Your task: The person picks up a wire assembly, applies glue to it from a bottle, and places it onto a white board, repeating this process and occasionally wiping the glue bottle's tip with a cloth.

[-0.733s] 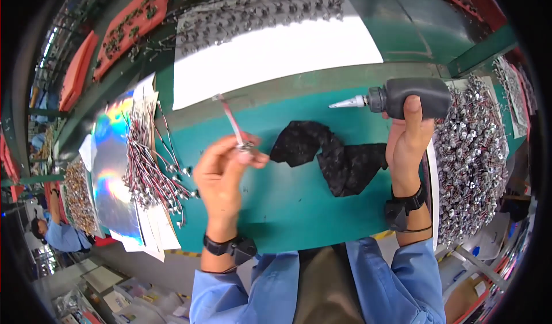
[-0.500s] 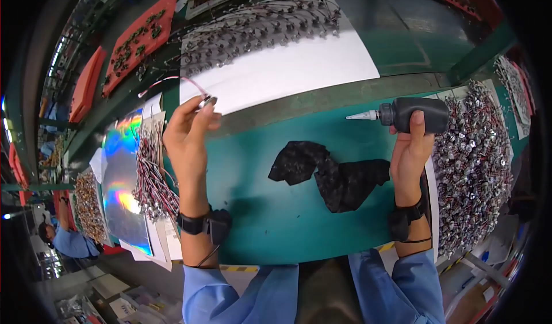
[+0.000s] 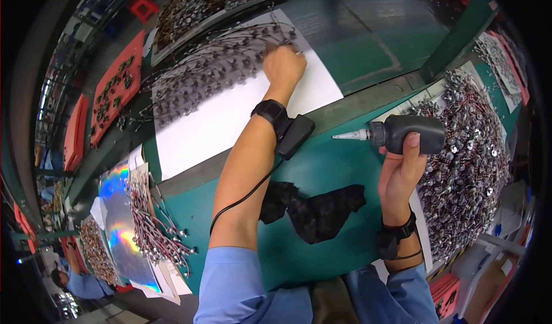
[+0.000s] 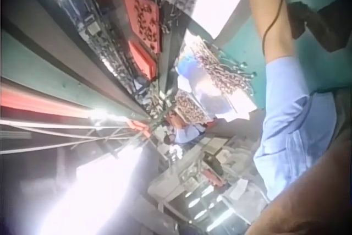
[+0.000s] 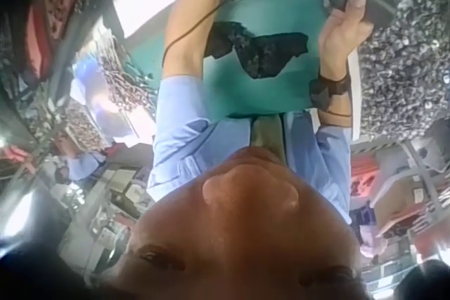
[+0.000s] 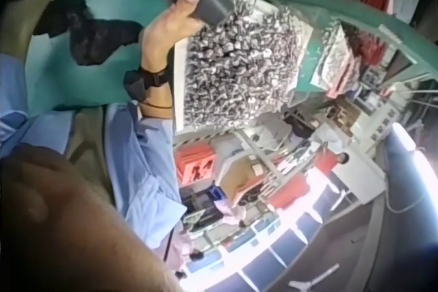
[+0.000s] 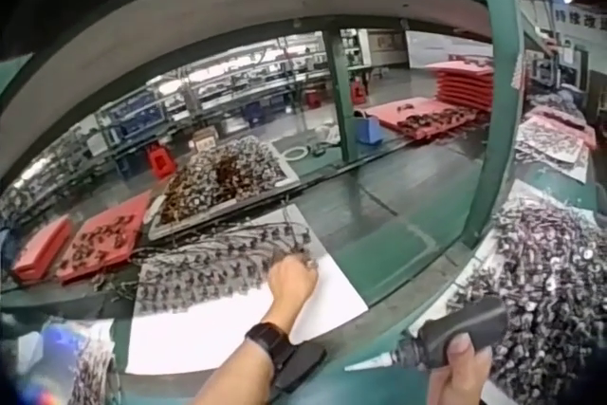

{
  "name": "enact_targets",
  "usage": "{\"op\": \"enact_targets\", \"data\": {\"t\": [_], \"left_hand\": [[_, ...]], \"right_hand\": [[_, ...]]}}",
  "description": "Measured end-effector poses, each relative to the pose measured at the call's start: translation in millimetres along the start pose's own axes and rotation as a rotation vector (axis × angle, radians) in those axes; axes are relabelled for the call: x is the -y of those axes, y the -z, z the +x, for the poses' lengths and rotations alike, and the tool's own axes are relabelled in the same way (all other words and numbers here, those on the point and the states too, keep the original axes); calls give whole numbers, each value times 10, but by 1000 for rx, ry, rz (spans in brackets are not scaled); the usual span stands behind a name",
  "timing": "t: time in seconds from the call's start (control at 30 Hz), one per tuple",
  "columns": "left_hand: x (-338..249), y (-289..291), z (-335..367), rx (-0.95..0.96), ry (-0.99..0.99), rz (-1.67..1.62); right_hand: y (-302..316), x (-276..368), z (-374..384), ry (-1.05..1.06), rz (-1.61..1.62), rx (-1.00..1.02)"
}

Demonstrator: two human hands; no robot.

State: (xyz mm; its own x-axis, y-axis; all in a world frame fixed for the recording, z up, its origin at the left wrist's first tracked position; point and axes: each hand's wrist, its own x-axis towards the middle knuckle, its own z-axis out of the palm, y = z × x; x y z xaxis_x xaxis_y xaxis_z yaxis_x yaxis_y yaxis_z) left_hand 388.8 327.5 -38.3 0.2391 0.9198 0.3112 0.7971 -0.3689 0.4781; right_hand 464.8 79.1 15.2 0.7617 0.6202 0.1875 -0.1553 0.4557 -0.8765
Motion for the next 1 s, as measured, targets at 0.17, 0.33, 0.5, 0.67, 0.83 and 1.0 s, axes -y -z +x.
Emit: {"op": "enact_targets", "data": {"t": [0.17,0.33,0.5,0.67,0.83,1.0], "left_hand": [[-136,-195,90,27,-47,60],[-278,-162,19,-84,-111,52],[-83,228,-188,-118,-156,-15],[197,1004,-813,-48,-124,-213],[709,1903,-1922,10,26,-457],[1426,2801,-3345,-171,307,-514]], "right_hand": [[100,20,164,7,9,14],[154,65,154,-1,33,10],[134,181,64,5,70,11],[126,271,-125,-27,92,-5],[-10,287,-445,-64,110,54],[-212,266,-937,-55,131,47]]}}
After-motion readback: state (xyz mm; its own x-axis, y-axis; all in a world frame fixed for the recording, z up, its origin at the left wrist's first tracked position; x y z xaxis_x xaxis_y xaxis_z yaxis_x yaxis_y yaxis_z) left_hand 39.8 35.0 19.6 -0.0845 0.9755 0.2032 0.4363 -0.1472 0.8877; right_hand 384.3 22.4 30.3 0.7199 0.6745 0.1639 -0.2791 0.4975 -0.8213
